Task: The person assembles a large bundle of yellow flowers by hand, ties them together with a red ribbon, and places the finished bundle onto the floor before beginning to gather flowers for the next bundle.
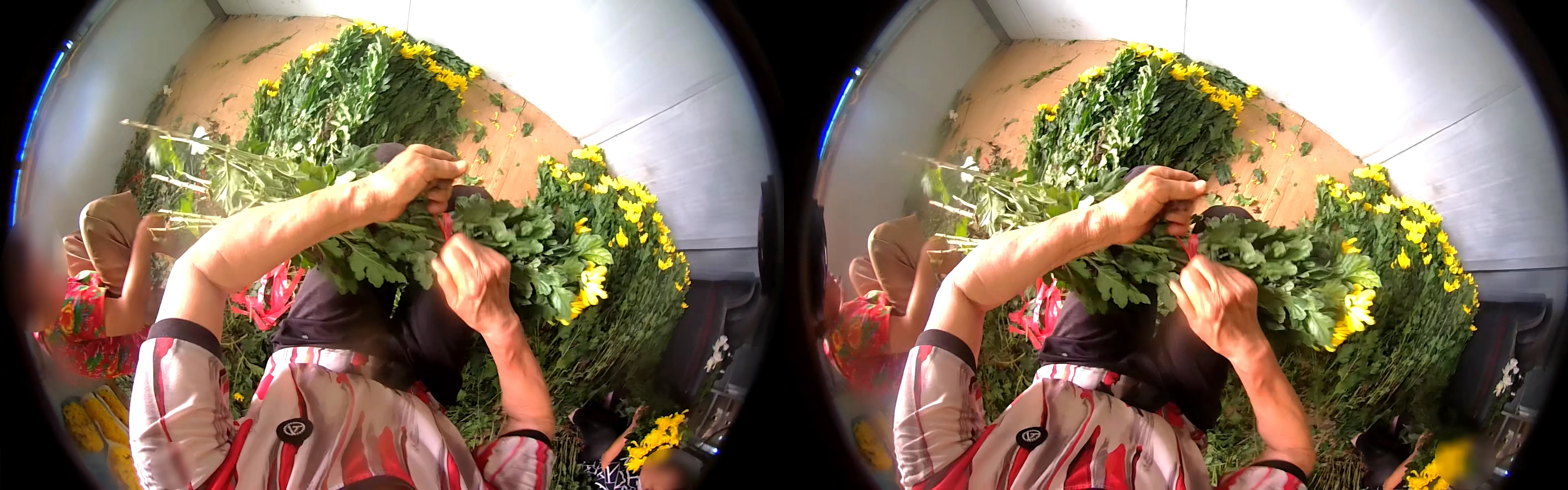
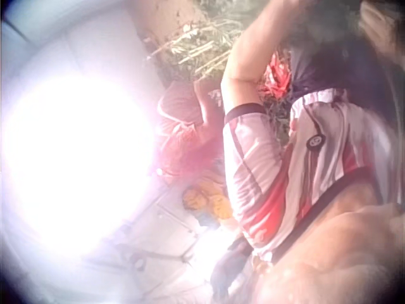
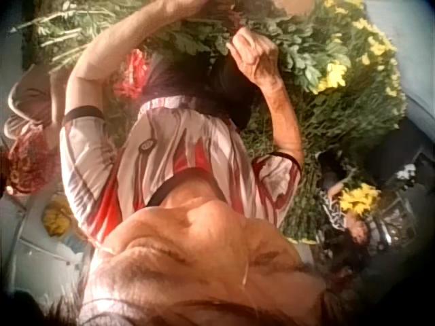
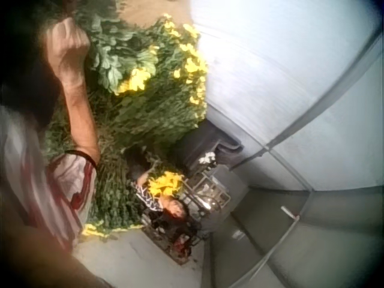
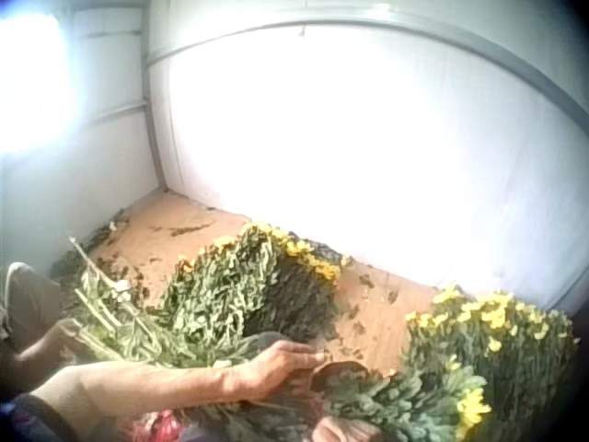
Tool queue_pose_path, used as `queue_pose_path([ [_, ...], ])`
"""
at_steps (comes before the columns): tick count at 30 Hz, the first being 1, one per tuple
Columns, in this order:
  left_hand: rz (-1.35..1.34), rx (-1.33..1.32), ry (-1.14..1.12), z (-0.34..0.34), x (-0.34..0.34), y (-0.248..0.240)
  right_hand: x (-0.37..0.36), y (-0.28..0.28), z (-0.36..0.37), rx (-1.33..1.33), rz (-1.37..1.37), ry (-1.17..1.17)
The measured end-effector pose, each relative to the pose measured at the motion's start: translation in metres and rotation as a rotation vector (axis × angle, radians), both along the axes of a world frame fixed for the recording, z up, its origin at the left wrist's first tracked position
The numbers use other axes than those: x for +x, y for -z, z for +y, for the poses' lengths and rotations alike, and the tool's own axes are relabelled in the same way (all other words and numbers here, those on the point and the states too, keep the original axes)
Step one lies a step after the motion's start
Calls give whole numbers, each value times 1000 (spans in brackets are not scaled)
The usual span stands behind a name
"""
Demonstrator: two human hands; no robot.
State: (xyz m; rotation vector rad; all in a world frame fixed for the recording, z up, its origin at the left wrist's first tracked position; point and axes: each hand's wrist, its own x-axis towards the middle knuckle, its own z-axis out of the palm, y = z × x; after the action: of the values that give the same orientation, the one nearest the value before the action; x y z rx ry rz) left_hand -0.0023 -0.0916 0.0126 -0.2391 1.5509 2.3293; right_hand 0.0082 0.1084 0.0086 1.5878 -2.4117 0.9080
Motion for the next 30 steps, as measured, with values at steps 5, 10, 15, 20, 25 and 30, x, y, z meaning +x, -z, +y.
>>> queue_pose_path([
  [5,190,-306,144,0,9,12,7,11,14,-99,-465,143],
  [10,521,-687,443,-5,17,6,-4,9,17,-373,-1079,226],
  [15,621,-722,336,-2,17,22,-7,13,5,-407,-839,147],
  [20,567,-652,339,-3,22,18,-18,11,3,-304,-352,221],
  [25,509,-652,359,-6,19,14,-15,12,12,-14,-239,253],
  [30,394,-585,411,-6,10,11,-27,30,35,-354,-1125,259],
])
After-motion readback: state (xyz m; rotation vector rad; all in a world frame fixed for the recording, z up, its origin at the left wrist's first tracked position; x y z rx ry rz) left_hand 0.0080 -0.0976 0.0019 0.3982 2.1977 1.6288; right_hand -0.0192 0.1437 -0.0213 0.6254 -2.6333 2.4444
